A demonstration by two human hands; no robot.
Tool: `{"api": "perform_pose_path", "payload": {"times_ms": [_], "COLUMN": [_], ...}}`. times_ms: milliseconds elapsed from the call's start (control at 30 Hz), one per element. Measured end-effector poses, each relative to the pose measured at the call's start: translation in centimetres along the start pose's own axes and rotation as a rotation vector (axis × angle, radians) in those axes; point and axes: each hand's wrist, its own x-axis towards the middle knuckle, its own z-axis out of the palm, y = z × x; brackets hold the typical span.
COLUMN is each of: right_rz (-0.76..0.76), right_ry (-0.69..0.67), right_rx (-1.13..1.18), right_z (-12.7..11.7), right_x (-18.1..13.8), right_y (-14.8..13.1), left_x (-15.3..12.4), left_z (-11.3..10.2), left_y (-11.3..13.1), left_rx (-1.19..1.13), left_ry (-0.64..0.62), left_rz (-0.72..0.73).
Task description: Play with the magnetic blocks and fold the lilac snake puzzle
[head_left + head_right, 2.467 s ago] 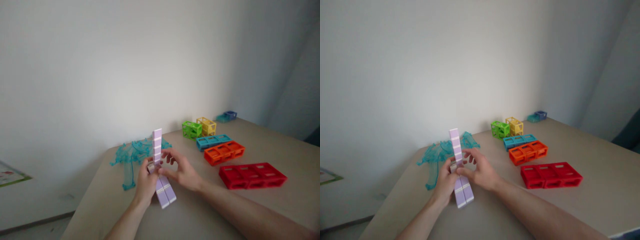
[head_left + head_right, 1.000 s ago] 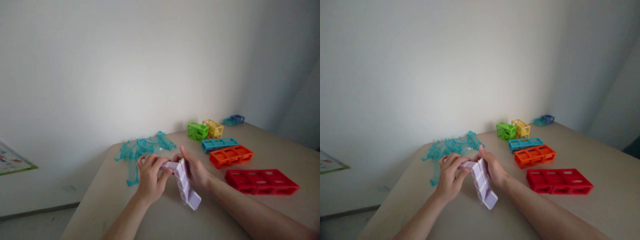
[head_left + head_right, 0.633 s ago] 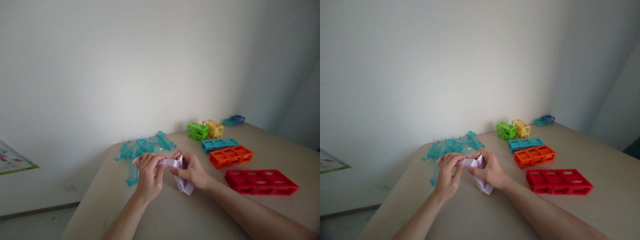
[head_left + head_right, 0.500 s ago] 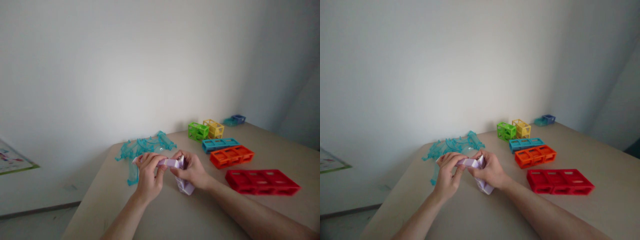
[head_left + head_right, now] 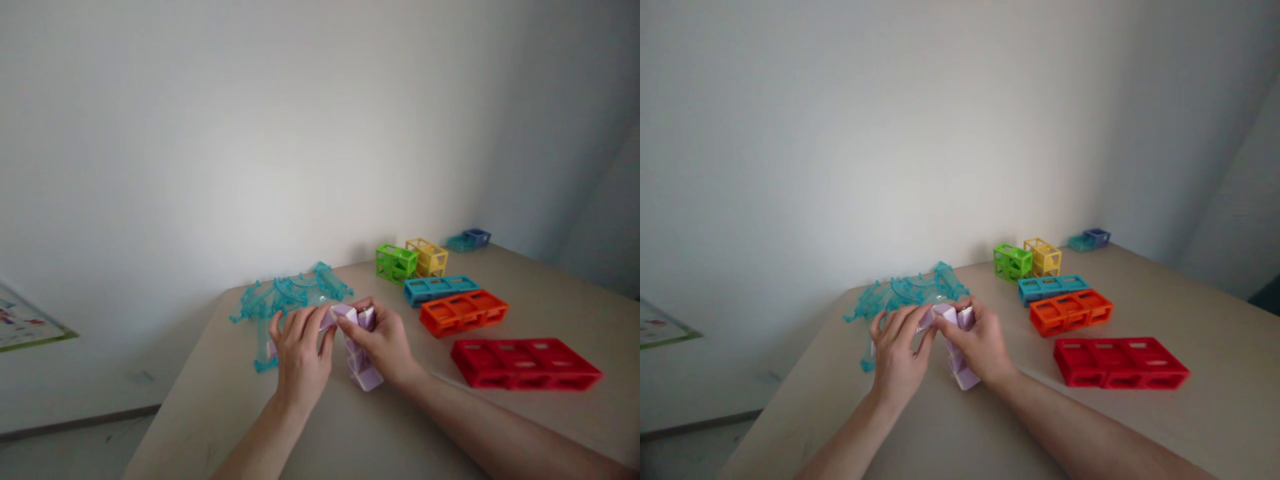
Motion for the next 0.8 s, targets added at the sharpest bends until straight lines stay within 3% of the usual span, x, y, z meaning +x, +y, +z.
{"api": "perform_pose_path", "payload": {"times_ms": [200, 300, 433, 500, 567, 667, 800], "right_rz": [-0.064, -0.090, -0.065, -0.013, 0.050, 0.131, 0.170], "right_ry": [0.047, 0.069, -0.037, -0.136, -0.239, -0.344, -0.361], "right_rx": [-0.031, 0.008, 0.053, 0.113, 0.196, 0.326, 0.380], "right_z": [-0.6, -1.3, -2.1, -2.1, -1.9, -1.5, -1.3], "right_x": [0.7, 1.4, 2.1, 2.1, 2.0, 1.7, 1.7], "right_y": [0.1, -0.1, -0.6, -0.6, -0.4, 0.1, 0.2], "left_x": [-0.3, -0.1, 0.5, 0.8, 1.0, 1.2, 1.3], "left_z": [-0.3, -0.4, -0.3, -0.3, -0.3, -0.5, -0.6], "left_y": [-0.1, 0.0, -0.4, -0.8, -1.4, -1.9, -1.8], "left_rx": [-0.257, -0.415, -0.938, -1.249, -1.468, -1.609, -1.696], "left_ry": [-0.054, -0.087, -0.348, -0.516, -0.679, -0.857, -0.794], "left_rz": [-0.026, -0.164, -0.671, -0.835, -0.857, -0.868, -0.954]}}
